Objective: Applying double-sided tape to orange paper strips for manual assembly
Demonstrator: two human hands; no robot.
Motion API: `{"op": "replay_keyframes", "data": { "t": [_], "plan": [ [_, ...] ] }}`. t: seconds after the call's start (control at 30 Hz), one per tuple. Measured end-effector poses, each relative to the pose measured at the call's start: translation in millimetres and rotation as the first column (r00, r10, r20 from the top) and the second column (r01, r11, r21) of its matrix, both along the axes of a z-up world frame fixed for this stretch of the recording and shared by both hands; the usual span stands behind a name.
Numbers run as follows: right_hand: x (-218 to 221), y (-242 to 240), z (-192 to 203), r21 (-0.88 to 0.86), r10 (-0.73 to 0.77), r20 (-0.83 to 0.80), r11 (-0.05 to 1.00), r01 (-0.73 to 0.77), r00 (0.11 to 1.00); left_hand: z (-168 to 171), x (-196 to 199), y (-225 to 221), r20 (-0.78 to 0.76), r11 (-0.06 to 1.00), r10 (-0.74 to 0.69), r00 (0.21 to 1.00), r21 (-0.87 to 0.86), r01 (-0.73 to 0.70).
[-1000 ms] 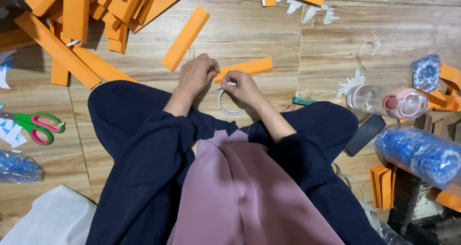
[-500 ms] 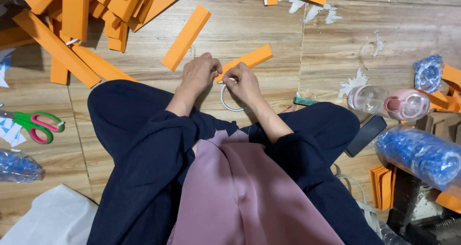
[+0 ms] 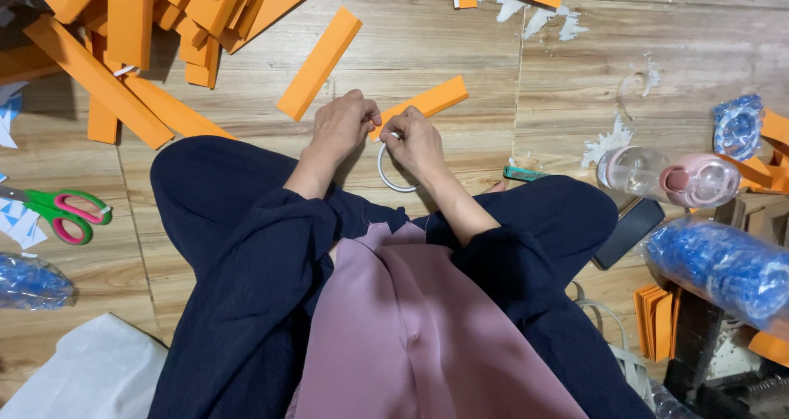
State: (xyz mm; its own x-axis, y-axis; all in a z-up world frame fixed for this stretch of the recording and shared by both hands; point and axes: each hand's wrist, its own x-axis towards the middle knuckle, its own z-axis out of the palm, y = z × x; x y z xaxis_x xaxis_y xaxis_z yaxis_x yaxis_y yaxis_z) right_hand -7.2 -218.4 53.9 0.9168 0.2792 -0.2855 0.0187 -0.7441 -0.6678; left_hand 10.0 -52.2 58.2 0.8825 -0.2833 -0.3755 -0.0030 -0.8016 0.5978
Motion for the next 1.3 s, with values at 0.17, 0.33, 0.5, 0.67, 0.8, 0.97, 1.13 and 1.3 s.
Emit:
{"op": "replay_keyframes", "data": {
  "t": [0.17,0.33,0.5,0.67,0.8,0.97,1.13,1.3],
  "plan": [
    [-1,4,2,-0.045,0.001,0.018,0.999,-0.001,1.0,-2,1,0,-0.016,1.0,0.002,1.0,0.011,-0.002],
    [-1,9,13,-0.068,0.01,0.029,0.998,-0.008,1.0,-3,1,0,-0.017,1.0,0.001,1.0,0.008,-0.001],
    [-2,11,17,-0.116,0.051,0.069,0.992,-0.043,0.996,-1,0,2,-0.041,1.0,-0.023,0.999,-0.002,0.023],
    [-2,13,21,-0.131,0.066,0.091,0.99,-0.053,0.994,2,3,-3,-0.075,0.999,-0.028,0.997,0.02,0.03],
    [-3,15,22,-0.154,0.085,0.117,0.986,-0.067,0.99,-18,6,-9,-0.059,0.994,-0.046,0.997,0.099,0.051],
    [-2,13,30,-0.238,0.176,0.099,0.96,-0.148,0.979,-76,16,-29,-0.034,0.965,-0.044,0.998,0.257,0.052],
    [4,3,44,-0.317,0.345,0.057,0.896,-0.311,0.937,-66,17,-40,-0.018,0.937,-0.046,0.999,0.345,0.05],
    [24,-14,56,-0.3,0.399,0.115,0.887,-0.352,0.91,-46,17,-41,-0.04,0.92,-0.071,0.997,0.384,0.081]
  ]
}}
